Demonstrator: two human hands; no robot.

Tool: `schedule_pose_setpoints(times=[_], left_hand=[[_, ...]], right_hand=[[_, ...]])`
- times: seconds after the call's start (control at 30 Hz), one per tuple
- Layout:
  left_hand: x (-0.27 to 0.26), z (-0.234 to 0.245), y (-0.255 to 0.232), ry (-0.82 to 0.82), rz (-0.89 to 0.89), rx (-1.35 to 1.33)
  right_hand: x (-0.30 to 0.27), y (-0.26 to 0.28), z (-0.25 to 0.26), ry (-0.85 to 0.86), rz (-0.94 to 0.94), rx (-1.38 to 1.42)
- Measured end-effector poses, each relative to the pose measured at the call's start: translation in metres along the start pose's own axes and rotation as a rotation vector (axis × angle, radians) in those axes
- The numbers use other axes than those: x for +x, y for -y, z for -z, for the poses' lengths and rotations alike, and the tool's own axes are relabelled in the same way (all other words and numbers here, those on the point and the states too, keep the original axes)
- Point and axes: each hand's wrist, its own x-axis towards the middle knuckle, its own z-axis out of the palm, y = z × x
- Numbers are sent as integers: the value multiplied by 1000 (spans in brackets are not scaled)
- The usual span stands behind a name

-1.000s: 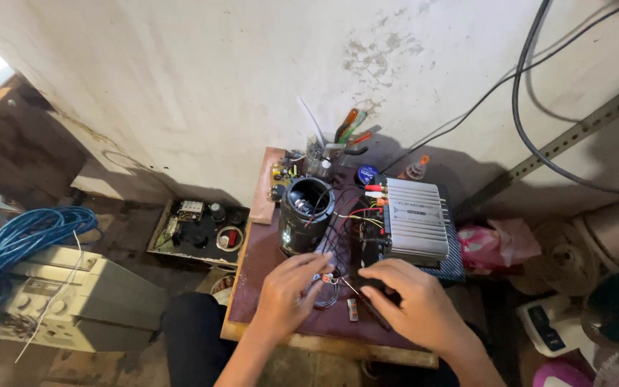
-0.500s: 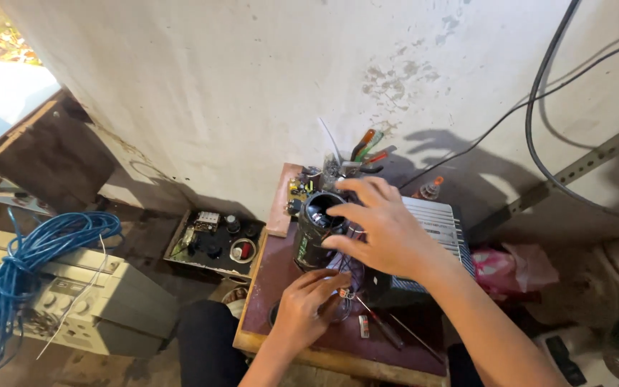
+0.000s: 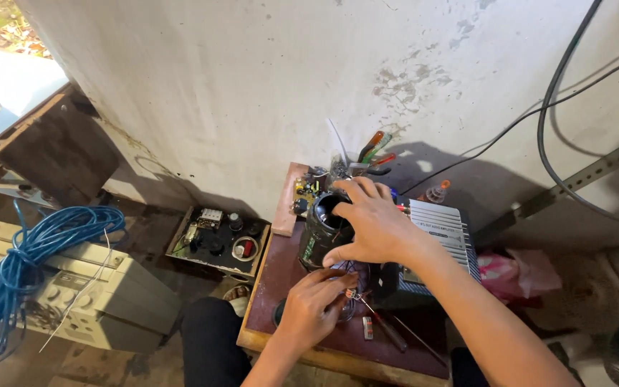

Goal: The person is soldering wires to a small electronic component, likely a fuse, using a soldering iron. They hold the component and wires with one hand while applying the soldering iron with the other, working at a cluttered table with various electronic parts and tools.

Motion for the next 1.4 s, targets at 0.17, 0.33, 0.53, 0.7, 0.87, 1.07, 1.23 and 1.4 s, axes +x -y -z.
schedule_pose_setpoints(times=[0.17, 0.33, 0.53, 0.7, 0.87, 1.07, 1.23, 1.4], left_hand=[[-1, 0, 1, 1, -11, -16], [1, -1, -1, -11, -17, -12], [2, 2, 0, 11, 14, -33], [3, 2, -1, -21, 7, -6], [8, 4, -4, -40, -3, -14], [12, 3, -7, -66, 41, -70], [15, 1, -10, -131, 66, -96], [21, 0, -13, -165, -7, -115]], right_hand=[[-2, 2, 2, -31, 58, 87], [1, 3, 2, -4, 74, 77], [1, 4, 6, 31, 62, 98], [0, 5, 10, 31, 63, 117], [-2, 4, 11, 34, 46, 120], [-8, 7, 18, 38, 13, 211], [-42, 4, 10, -438, 61, 395], [-105, 28, -16, -762, -261, 701]])
